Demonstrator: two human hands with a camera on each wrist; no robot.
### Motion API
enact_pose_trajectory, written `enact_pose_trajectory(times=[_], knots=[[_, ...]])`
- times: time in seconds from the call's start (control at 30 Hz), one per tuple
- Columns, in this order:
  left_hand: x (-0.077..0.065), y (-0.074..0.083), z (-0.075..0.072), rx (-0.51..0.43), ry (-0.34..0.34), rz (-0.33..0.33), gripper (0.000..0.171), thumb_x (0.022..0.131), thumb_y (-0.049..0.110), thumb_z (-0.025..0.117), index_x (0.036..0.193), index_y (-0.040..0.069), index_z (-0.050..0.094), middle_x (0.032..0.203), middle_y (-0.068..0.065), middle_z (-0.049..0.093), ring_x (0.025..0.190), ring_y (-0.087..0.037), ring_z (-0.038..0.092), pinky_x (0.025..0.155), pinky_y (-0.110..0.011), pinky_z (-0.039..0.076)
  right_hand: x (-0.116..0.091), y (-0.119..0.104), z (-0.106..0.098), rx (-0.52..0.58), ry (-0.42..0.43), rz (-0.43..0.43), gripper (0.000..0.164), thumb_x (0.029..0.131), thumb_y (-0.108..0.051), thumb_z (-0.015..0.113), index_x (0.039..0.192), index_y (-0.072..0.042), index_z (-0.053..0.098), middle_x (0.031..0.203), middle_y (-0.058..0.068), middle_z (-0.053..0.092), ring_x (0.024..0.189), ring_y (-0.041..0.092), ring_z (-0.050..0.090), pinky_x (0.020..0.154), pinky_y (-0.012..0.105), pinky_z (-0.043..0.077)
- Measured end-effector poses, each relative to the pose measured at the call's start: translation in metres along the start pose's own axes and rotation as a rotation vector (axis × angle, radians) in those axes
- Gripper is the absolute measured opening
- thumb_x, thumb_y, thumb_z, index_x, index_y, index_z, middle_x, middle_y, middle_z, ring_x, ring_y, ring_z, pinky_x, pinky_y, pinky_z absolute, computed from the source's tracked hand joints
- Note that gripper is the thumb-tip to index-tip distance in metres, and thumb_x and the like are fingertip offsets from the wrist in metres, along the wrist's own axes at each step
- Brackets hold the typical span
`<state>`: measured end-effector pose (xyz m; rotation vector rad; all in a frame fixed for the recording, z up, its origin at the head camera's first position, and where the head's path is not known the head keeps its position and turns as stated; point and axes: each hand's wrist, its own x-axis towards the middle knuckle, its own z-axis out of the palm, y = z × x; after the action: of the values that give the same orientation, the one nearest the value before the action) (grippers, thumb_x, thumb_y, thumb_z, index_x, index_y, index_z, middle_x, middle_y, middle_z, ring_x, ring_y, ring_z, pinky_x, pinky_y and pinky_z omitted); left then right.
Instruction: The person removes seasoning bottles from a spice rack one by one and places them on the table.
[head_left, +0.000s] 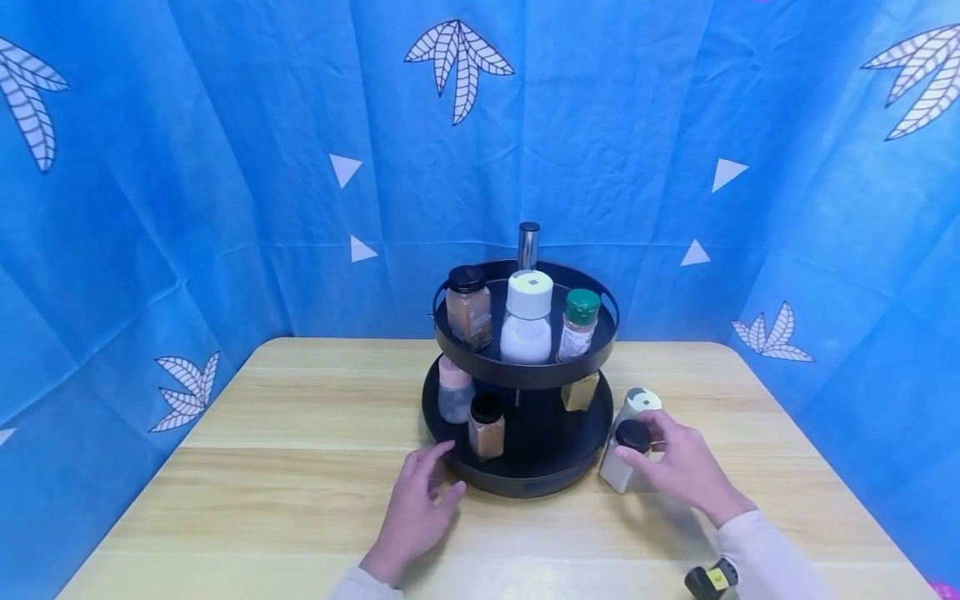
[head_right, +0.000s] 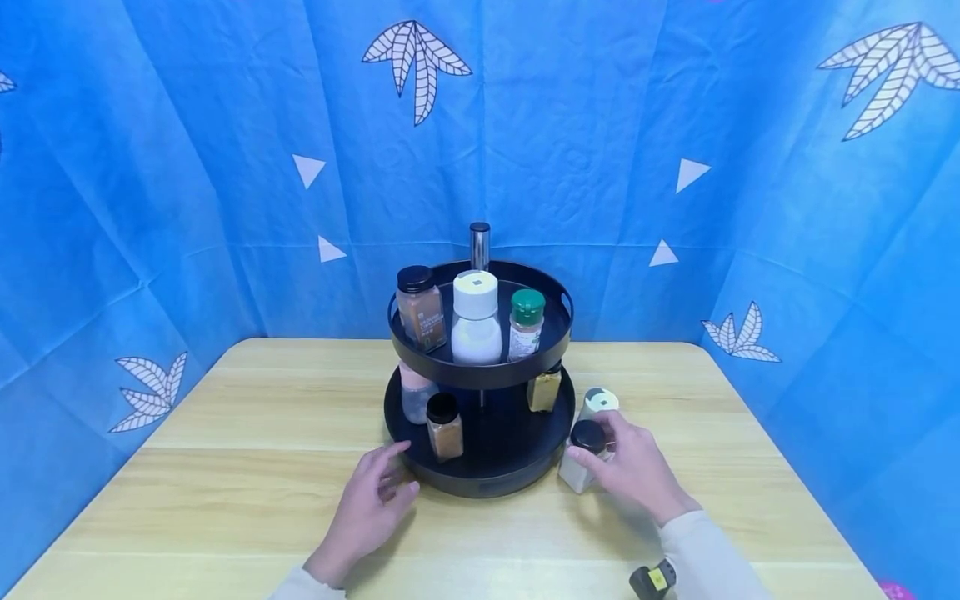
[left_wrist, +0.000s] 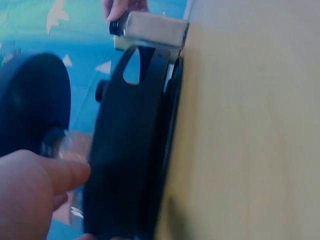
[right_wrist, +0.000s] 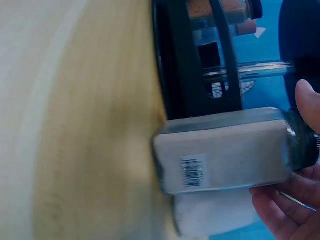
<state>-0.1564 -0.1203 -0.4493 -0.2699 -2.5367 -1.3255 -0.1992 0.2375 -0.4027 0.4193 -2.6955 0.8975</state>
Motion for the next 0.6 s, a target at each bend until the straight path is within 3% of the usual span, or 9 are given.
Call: enact_pose_trajectory(times=[0.13,0.27,0.43,0.6], knots=[[-0.001,0.018,-0.001,0.219,0.066,0.113,0.039,0.081,0.016,0.072,0.118,0.008,0.061,0.116,-0.014,0.054,0.101,-0.029,0.056,0.086,-0.047,0.054,0.003,-0.005,-0.009,0.009,0.033,-0.024,0.049,0.083,-0.034,0.072,0.113,0.001,0.055,0.099,0.022,0.069,0.083,0.034,0.067,0.072,0.053,0.058],[-0.003,0.035,0.001,0.365,0.062,0.265,0.025,0.081,0.018,0.072,0.104,0.008,0.066,0.101,-0.007,0.06,0.095,-0.023,0.055,0.082,-0.042,0.056,0.006,-0.009,-0.014,0.011,0.097,-0.072,0.039,0.084,-0.024,0.072,0.109,0.002,0.056,0.094,0.021,0.07,0.081,0.033,0.067,0.07,0.052,0.059],[0.001,0.053,0.012,0.458,-0.011,0.455,0.022,0.083,0.02,0.07,0.101,0.007,0.069,0.097,-0.005,0.063,0.09,-0.019,0.057,0.08,-0.036,0.056,0.009,-0.012,-0.017,0.005,0.154,-0.124,0.03,0.084,-0.016,0.071,0.104,0.003,0.058,0.091,0.02,0.071,0.08,0.031,0.067,0.068,0.049,0.06],[0.011,0.074,0.029,0.559,-0.133,0.545,0.028,0.085,0.023,0.067,0.109,0.008,0.067,0.103,-0.006,0.064,0.093,-0.021,0.059,0.08,-0.035,0.056,0.014,-0.016,-0.017,0.016,0.181,-0.149,0.028,0.084,-0.013,0.07,0.104,0.003,0.059,0.091,0.02,0.071,0.078,0.03,0.068,0.066,0.048,0.06]])
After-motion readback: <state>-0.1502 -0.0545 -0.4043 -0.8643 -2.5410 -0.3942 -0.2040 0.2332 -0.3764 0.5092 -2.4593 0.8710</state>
